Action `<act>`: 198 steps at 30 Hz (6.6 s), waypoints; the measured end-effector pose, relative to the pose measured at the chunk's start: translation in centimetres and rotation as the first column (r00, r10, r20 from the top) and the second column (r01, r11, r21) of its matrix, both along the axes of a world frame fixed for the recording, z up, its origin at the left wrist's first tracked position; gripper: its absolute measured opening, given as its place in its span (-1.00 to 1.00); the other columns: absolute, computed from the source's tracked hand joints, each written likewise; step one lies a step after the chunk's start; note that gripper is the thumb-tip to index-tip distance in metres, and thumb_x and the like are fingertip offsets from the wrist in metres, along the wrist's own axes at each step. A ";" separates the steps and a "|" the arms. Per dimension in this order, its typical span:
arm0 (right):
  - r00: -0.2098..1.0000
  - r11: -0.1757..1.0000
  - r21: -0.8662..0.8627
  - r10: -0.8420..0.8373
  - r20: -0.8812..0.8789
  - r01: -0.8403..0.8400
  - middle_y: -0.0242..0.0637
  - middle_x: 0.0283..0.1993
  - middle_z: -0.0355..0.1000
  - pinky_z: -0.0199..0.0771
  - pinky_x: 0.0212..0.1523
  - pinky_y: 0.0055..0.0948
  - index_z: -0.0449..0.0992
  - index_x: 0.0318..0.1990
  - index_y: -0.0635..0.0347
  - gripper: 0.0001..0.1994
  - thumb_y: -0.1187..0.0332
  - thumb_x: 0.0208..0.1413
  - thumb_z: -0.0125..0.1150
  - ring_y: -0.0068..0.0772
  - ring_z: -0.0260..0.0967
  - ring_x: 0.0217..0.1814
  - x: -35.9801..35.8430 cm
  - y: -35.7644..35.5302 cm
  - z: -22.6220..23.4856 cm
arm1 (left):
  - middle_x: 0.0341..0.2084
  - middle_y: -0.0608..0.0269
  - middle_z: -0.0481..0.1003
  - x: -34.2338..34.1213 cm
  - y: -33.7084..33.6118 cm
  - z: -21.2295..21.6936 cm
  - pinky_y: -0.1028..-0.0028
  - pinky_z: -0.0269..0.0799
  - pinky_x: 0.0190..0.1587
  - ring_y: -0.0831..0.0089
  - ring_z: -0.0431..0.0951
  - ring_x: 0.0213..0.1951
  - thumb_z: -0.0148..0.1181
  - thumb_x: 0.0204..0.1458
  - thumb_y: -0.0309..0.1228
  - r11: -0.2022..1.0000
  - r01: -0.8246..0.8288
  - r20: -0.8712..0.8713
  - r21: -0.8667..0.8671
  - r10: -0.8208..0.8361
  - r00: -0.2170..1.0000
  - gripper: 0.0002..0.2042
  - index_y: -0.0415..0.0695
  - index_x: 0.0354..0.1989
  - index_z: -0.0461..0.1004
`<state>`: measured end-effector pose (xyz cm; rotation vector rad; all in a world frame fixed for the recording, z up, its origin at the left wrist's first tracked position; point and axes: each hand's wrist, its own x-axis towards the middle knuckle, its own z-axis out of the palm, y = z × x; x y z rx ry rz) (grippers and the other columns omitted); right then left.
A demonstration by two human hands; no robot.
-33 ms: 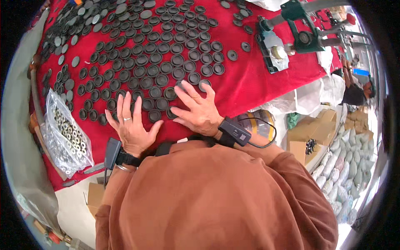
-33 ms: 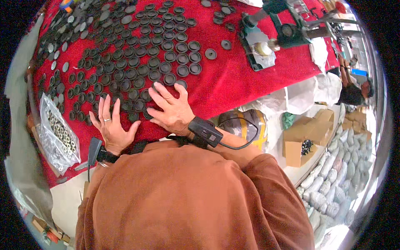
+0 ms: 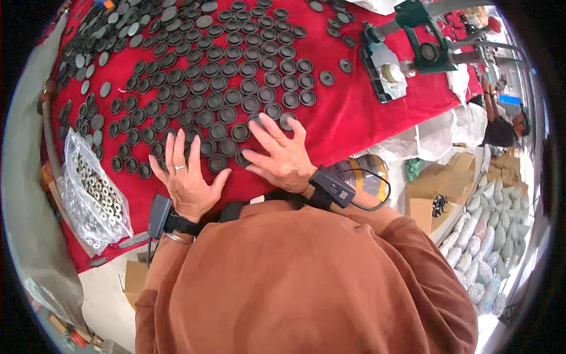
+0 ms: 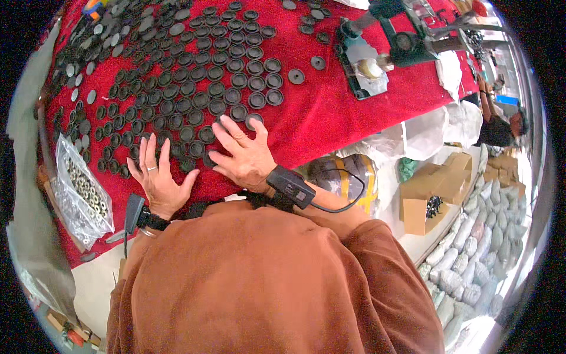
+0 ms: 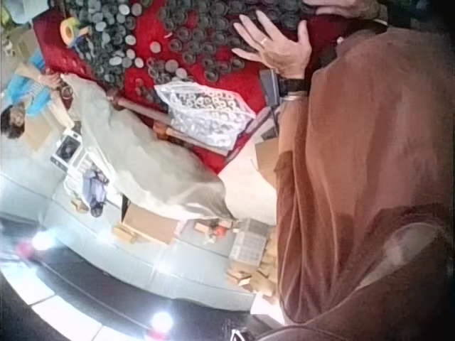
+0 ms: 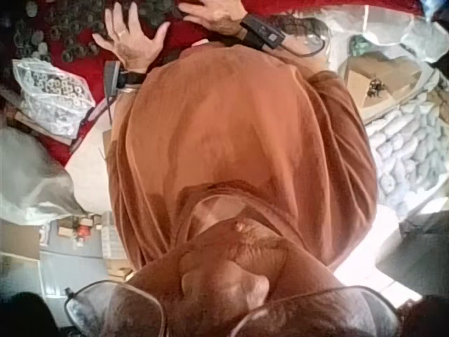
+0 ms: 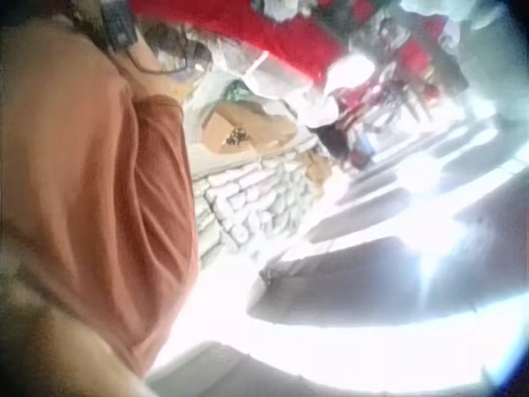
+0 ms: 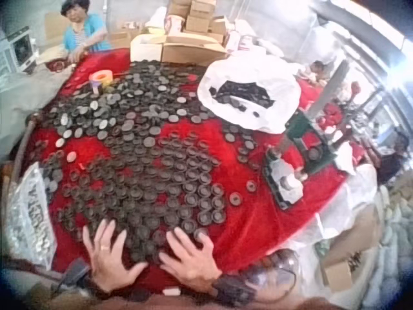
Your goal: Sorting and arranging rubber grommets or plastic plugs on a work table in a manufacturing facility.
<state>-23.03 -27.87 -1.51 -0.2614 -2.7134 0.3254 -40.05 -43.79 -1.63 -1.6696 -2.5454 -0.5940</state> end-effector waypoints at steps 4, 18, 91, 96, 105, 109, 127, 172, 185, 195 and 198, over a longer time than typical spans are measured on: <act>0.987 0.988 -0.005 -0.154 -0.046 0.154 -0.19 0.19 0.34 0.06 0.13 0.14 0.56 -0.12 -0.06 -0.57 0.15 -0.23 0.46 -0.17 0.24 0.30 0.8 0.8 1.2 | 0.32 -0.01 0.12 0.1 1.5 0.3 -0.27 -0.25 0.29 0.04 0.02 0.38 0.42 -0.25 -0.03 1.000 0.011 0.009 -0.027 -0.011 1.000 -0.16 -0.14 0.25 0.26; 0.876 0.787 -0.403 -0.474 0.090 0.467 -0.10 -0.28 0.39 0.45 -0.14 -0.15 0.51 -0.26 0.25 -0.79 0.40 -0.07 0.31 -0.01 0.39 -0.17 5.7 7.8 2.6 | 0.30 -0.01 0.12 2.1 6.0 1.3 -0.35 -0.27 0.27 0.00 -0.05 0.38 0.38 -0.16 -0.02 0.983 0.179 -0.065 -0.047 -0.182 0.981 -0.32 -0.10 0.14 0.38; 0.973 0.993 -0.010 -0.111 0.203 0.115 0.02 -0.26 0.47 0.51 -0.16 -0.09 0.50 -0.32 0.30 -0.70 0.21 -0.02 0.30 0.07 0.48 -0.19 -23.9 23.8 0.7 | 0.24 -0.20 0.19 -4.6 -6.9 -1.1 -0.02 0.05 0.28 -0.14 0.17 0.27 0.08 0.10 -0.14 0.898 -0.440 0.171 -0.016 0.436 0.884 -0.37 -0.32 0.26 0.18; 0.981 0.978 -0.146 -0.124 0.151 0.146 0.00 -0.20 0.45 0.48 -0.11 -0.12 0.51 -0.15 0.30 -0.68 0.25 0.02 0.26 0.05 0.45 -0.13 -23.2 23.5 1.4 | 0.24 -0.20 0.19 -4.4 -7.0 -0.8 -0.02 0.05 0.28 -0.14 0.17 0.26 0.10 0.08 -0.16 0.894 -0.447 0.161 -0.019 0.444 0.882 -0.36 -0.32 0.26 0.18; 0.965 0.974 -0.141 -0.142 0.221 0.175 0.03 -0.17 0.46 0.48 -0.03 -0.13 0.55 -0.20 0.30 -0.67 0.22 -0.02 0.32 0.08 0.45 -0.10 -25.1 22.8 1.1 | 0.24 -0.18 0.19 -4.5 -6.7 -0.8 0.00 0.09 0.27 -0.14 0.19 0.24 0.13 0.05 -0.21 0.896 -0.444 0.151 -0.015 0.441 0.885 -0.37 -0.31 0.25 0.20; 0.956 0.940 -0.262 -0.156 0.247 0.221 -0.08 -0.17 0.55 0.52 -0.08 -0.28 0.60 -0.09 0.19 -0.67 0.21 0.05 0.24 -0.10 0.53 -0.14 -25.0 24.5 1.2 | 0.23 -0.18 0.20 -4.4 -6.6 -0.6 0.00 0.10 0.26 -0.14 0.20 0.24 0.13 0.05 -0.21 0.893 -0.451 0.150 -0.003 0.446 0.882 -0.38 -0.31 0.24 0.21; 0.860 0.532 -0.697 -0.440 0.258 0.481 -0.18 -0.23 0.60 0.52 -0.04 -0.32 0.65 -0.16 0.11 -0.71 0.17 0.02 0.25 -0.22 0.58 -0.19 -22.7 28.2 0.9 | 0.24 -0.20 0.20 -4.5 -6.8 -0.9 -0.02 0.07 0.27 -0.15 0.19 0.25 0.10 0.08 -0.17 0.896 -0.444 0.148 -0.007 0.440 0.886 -0.38 -0.30 0.25 0.20; 0.970 0.560 -0.793 -0.115 0.212 0.240 -0.22 -0.16 0.54 0.52 -0.25 -0.47 0.53 0.00 0.31 -0.59 0.30 0.00 0.37 -0.44 0.49 -0.25 -27.9 21.9 2.4 | 0.22 -0.19 0.23 -4.6 -6.7 -0.6 -0.01 0.10 0.26 -0.15 0.21 0.23 0.22 -0.02 -0.20 0.881 -0.473 0.180 -0.022 0.469 0.865 -0.35 -0.33 0.21 0.25; 0.892 0.348 -0.829 -0.282 0.352 0.437 -0.29 -0.34 0.51 0.50 -0.50 -0.62 0.52 -0.07 0.40 -0.73 0.39 0.13 0.27 -0.59 0.46 -0.45 -25.5 25.0 2.8 | 0.24 -0.14 0.21 -4.4 -6.4 -0.4 0.01 0.05 0.30 -0.11 0.18 0.27 0.27 -0.07 -0.38 0.885 -0.466 0.175 -0.001 0.459 0.871 -0.33 -0.29 0.26 0.18; 0.890 0.958 -0.151 -0.158 0.428 0.243 -0.03 -0.31 0.56 0.52 -0.14 -0.21 0.63 -0.22 0.26 -0.54 -0.01 -0.08 0.35 -0.05 0.52 -0.21 -26.8 22.1 3.1 | 0.23 -0.16 0.22 -4.4 -6.6 -0.7 -0.01 0.12 0.26 -0.14 0.21 0.24 0.28 -0.09 -0.33 0.883 -0.469 0.145 0.002 0.464 0.874 -0.33 -0.32 0.22 0.22; 0.928 0.974 -0.079 -0.174 0.330 0.210 -0.05 -0.31 0.56 0.53 -0.14 -0.23 0.61 -0.20 0.31 -0.48 -0.04 -0.09 0.34 -0.07 0.53 -0.22 -26.7 22.4 0.8 | 0.22 -0.15 0.23 -4.6 -6.3 -0.6 -0.01 0.13 0.25 -0.13 0.21 0.23 0.29 -0.09 -0.33 0.886 -0.463 0.159 0.015 0.455 0.876 -0.33 -0.31 0.23 0.23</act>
